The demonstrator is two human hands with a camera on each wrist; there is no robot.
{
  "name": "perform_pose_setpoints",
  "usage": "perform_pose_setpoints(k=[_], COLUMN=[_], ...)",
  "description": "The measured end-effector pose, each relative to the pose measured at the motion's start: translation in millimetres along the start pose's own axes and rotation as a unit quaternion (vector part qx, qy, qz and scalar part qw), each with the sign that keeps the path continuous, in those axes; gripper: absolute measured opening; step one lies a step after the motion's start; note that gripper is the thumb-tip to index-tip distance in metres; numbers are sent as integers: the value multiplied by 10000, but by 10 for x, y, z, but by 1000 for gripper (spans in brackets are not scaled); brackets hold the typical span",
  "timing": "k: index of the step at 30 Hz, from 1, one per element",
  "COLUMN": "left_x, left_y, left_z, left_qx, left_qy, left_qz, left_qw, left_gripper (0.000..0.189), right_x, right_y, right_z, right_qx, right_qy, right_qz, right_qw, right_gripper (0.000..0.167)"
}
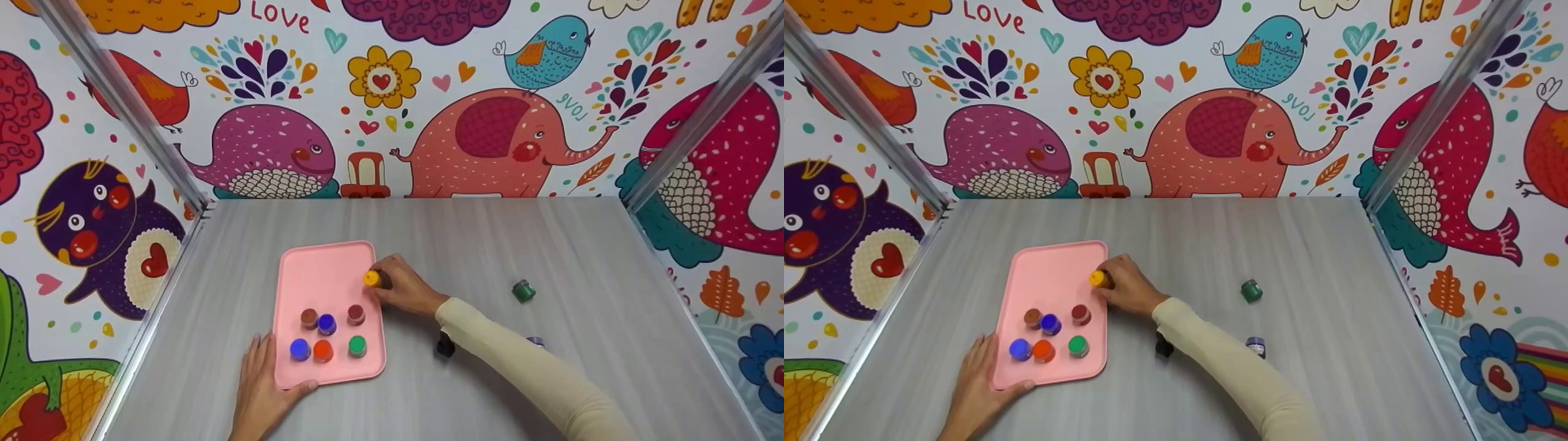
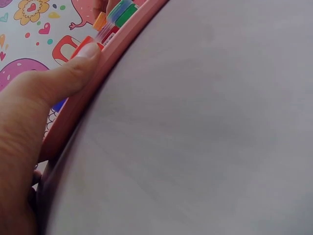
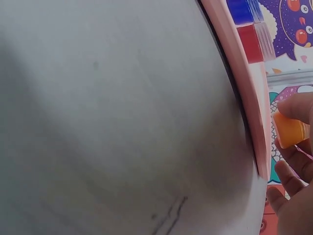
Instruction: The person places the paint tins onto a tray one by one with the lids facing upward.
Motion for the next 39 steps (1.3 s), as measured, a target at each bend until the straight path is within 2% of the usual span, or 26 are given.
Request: perform_pose_setpoints(k=[6, 14, 19, 26, 32, 39], left_x=[-1, 4, -6, 7, -6, -13], left_y=[4, 16, 9, -14, -29, -9], left_z=[-5, -8, -21, -9, -2, -23], left_qx=[79, 2, 86, 158, 141, 238], left_qy=[-125, -10, -28, -132, -36, -135], left_qz=[-29, 62, 13, -29, -24, -54], left_qw=[9999, 10000, 10000, 9998, 9999, 9996], left_gripper=[149, 146, 146, 149, 148, 149], right_x=[7, 61, 66, 80, 108, 75], right_y=[83, 185, 272, 372, 395, 380], right_z=[-32, -32, -44, -59, -47, -29], right_qx=[144, 139, 167, 6, -6, 73], right_qy=[161, 242, 136, -70, -154, -136], right_qz=[-19, -310, -143, 25, 247, 325], right_qw=[9998, 9991, 9997, 10000, 9996, 9994], right_gripper=[35, 33, 34, 34, 34, 37])
Point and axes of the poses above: each hand's wrist, its own z-axis away from the middle knuckle, its own y-axis out of the palm, x = y × z, the point moved 3 cm from there along -z, towards the middle knuckle, and after that the axes turned 8 degrees about -x, right-handed, at the moved point
